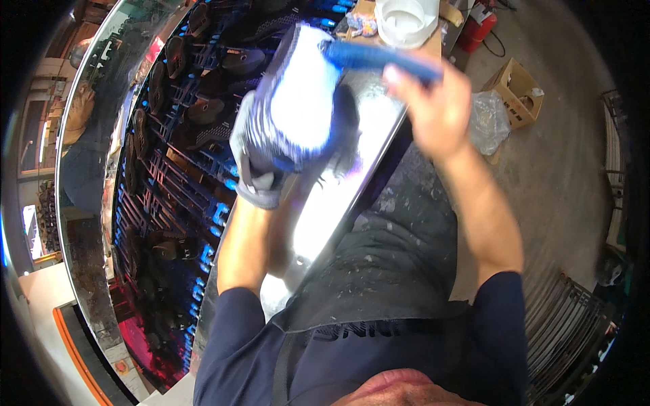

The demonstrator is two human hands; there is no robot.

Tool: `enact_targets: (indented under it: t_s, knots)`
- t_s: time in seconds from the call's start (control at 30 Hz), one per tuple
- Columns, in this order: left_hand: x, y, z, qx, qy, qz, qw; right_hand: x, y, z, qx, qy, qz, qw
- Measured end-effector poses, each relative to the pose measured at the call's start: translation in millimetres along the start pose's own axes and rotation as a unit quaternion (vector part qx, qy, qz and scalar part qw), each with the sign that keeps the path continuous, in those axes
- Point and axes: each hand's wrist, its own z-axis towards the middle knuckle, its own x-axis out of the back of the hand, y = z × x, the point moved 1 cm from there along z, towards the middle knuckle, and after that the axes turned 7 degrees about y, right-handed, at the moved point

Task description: The person applies a white adhesive to the sole of a black sneaker using a blue plastic spreader. The person repeatedly dips the spreader into a container of glue and spreads it evenly across the shoe sole, then places the shoe on a metal workbench.

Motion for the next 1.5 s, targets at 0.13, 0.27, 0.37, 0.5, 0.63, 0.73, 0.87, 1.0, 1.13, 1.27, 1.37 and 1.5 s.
enact_targets:
  t_s: [0.13,0.27,0.37,0.5,0.63,0.73,0.87,1.0,1.13,1.27,1.37,1.5]
  knots:
    - [-17.2,22.1,-19.4,0.312,0.023,-0.619,0.72,-7.0,-36.9,-81.2,0.232,-0.07,0.057,0.969]
    - [-9.4,48.0,-32.5,0.33,-0.009,-0.765,0.552,-12.2,-9.0,-46.5,-0.2,-0.05,0.269,0.941]
    - [-3.9,60.3,-33.0,0.32,-0.018,-0.796,0.514,1.2,46.9,21.5,-0.142,0.039,0.227,0.963]
    - [2.2,72.1,-20.9,0.297,-0.025,-0.838,0.457,-8.8,13.6,-0.9,0.31,0.06,-0.162,0.935]
    - [5.9,86.3,3.8,0.266,-0.03,-0.883,0.386,3.6,-24.5,-13.2,0.022,-0.099,0.161,0.982]
    - [4.8,95.7,23.8,0.23,-0.054,-0.908,0.346,4.0,-38.2,0.5,0.015,-0.013,0.156,0.988]
    - [5.2,107.8,36.5,0.18,-0.087,-0.926,0.321,22.9,-27.2,18.8,0.091,-0.021,0.154,0.984]
    - [9.3,127.7,44.0,0.27,0.01,-0.891,0.366,33.7,-30.7,13.2,0.143,-0.026,0.12,0.982]
    - [12.7,134.8,48.6,0.277,-0.011,-0.891,0.359,37.1,-35.5,7.7,0.185,-0.025,0.112,0.976]
    - [13.5,125.8,50.5,0.291,-0.036,-0.894,0.34,44.1,-46.3,9.0,0.248,-0.038,0.064,0.966]
    - [16.0,129.8,51.7,0.29,-0.009,-0.886,0.362,46.5,-52.7,13.2,0.306,-0.054,0.03,0.95]
    - [19.5,135.6,55.5,0.281,0.022,-0.871,0.401,47.4,-57.4,21.0,0.376,-0.084,-0.004,0.923]
